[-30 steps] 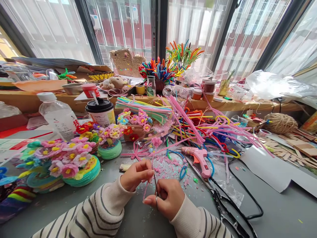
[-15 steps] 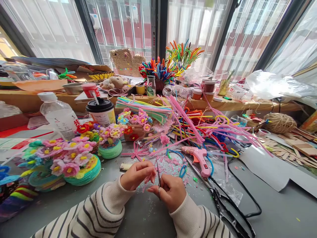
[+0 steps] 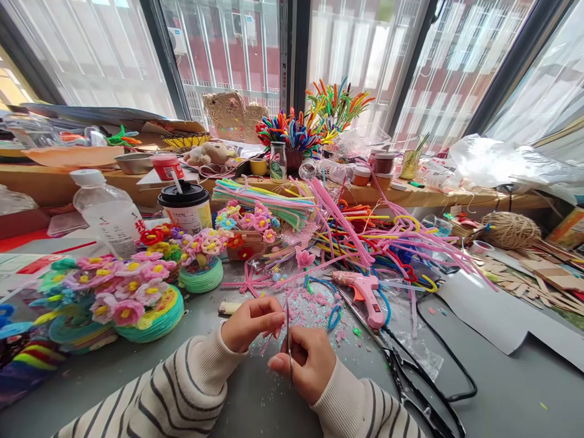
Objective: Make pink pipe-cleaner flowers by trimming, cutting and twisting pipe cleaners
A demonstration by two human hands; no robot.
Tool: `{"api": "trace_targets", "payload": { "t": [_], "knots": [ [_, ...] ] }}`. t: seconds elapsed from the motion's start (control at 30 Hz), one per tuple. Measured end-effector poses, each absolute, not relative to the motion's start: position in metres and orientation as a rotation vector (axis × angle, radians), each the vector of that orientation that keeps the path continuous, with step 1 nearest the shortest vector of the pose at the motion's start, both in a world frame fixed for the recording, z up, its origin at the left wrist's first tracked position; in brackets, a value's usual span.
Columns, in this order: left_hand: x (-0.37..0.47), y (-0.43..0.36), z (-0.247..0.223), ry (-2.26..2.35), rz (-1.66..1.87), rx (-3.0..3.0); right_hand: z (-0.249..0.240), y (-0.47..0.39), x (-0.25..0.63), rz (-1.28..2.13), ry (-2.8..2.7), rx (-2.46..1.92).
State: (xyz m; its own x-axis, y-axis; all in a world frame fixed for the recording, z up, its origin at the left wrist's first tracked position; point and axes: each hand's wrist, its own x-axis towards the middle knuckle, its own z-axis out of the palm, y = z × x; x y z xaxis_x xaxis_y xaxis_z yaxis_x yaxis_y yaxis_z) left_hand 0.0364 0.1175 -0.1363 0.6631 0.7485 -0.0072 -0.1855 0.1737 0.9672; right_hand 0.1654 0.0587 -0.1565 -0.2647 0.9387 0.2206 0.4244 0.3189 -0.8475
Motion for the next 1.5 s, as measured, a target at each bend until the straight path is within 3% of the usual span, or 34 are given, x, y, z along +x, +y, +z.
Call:
{"api": "trace_targets", "payload": {
  "t": [0.5,1.1,1.33,1.5],
  "knots": [
    [0.0371,0.1179,-0.1382,0.543,0.693,1.214,-0.1599,0.0628,0.1673,0.677,-1.834,-1.301],
    [0.0381,0.1178,-0.1397,0.486,0.678,1.165,-0.1609,0.0606,0.1655,0.692,-1.859,-1.266],
    [0.0379,0.1156,-0.1376,0.452,0.646,1.183,-0.1589,0.0583,0.1640,0.848,-1.843,-1.179],
    [0.0373,0.1159,-0.1399,0.435,0.644,1.200,-0.1595,0.0594,0.1648,0.728,-1.869,-1.222]
  ]
}}
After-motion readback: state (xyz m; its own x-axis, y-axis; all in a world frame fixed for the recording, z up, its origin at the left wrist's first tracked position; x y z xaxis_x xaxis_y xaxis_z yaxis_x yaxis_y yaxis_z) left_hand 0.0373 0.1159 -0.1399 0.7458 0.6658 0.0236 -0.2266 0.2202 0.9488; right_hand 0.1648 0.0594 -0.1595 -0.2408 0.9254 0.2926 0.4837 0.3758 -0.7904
